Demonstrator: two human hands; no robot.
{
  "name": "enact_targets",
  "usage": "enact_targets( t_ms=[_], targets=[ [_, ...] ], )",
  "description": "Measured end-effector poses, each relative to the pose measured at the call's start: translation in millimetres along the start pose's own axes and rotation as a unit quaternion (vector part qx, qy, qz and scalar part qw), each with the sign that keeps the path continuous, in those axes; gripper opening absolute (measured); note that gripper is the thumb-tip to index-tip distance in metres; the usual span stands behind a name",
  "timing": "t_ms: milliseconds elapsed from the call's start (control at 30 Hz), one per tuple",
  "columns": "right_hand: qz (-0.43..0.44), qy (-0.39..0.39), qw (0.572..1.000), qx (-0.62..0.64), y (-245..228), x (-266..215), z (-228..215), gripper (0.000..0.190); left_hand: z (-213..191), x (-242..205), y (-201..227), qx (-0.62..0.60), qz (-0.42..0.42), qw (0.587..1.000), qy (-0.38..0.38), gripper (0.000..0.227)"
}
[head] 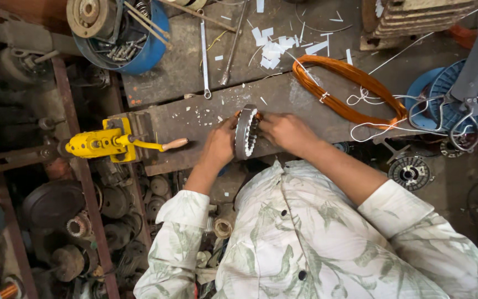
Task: The person cuts a strip of white paper into small pieces using shears. They then place these pieces into the slots of a circular metal component, likely a motor stator, and press them down. Finally, they pick up a coil of orange wire and begin to wrap it around the stator.
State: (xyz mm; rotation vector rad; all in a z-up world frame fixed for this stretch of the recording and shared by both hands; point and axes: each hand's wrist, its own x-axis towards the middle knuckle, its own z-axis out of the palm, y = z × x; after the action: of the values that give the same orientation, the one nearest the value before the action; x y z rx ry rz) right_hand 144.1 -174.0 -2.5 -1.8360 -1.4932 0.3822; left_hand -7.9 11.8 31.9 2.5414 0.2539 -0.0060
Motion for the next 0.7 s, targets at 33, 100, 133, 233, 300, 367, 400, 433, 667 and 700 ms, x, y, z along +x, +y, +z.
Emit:
enact_targets(
  t_ms=[33,100,133,233,300,367,400,433,667,700],
  targets=[
    [-0.001,-0.009,1.000,-0.009,0.7,1.8,4.9,0.019,-1.5,-1.3,-1.6,0.007,0.003,1.000,-0.007,0.029],
    [-0.003,-0.028,0.999,-0.028,1.1,5.9,15.8,0.017,-7.0,-4.9,-5.9,0.047,-0.013,0.998,-0.050,0.030],
    [-0.007,-0.018,0.999,-0.028,1.0,5.1,19.0,0.019,-8.2,-4.4,-7.9,0.066,-0.018,0.995,-0.070,0.030],
    [-0.029,0.016,0.999,-0.034,-2.4,8.4,25.7,0.023,-7.2,-8.4,-12.0,0.033,-0.001,0.999,-0.038,0.034],
    [-0.038,0.037,0.997,-0.053,-2.2,2.7,25.2,0.025,-5.1,-11.2,-17.5,0.066,0.042,0.996,-0.037,0.038],
    [-0.019,0.034,0.998,-0.057,-3.0,0.9,23.7,0.026,-2.8,-9.7,-19.3,0.087,0.068,0.993,-0.031,0.042],
    [-0.014,0.032,0.998,-0.059,-3.9,2.7,23.1,0.027,-3.1,-10.7,-18.0,0.092,0.066,0.993,-0.024,0.043],
    [-0.010,0.033,0.997,-0.067,-5.8,2.9,23.0,0.028,-4.5,-10.6,-16.8,0.098,0.065,0.993,-0.017,0.045],
    [0.002,0.024,0.995,-0.094,-9.8,-9.3,29.8,0.032,-9.5,-7.6,-16.2,0.107,0.064,0.990,-0.059,0.054],
    [0.001,0.031,0.996,-0.088,-9.4,-8.8,30.0,0.034,-9.1,-7.2,-18.6,0.100,0.070,0.991,-0.058,0.049]
  ],
)
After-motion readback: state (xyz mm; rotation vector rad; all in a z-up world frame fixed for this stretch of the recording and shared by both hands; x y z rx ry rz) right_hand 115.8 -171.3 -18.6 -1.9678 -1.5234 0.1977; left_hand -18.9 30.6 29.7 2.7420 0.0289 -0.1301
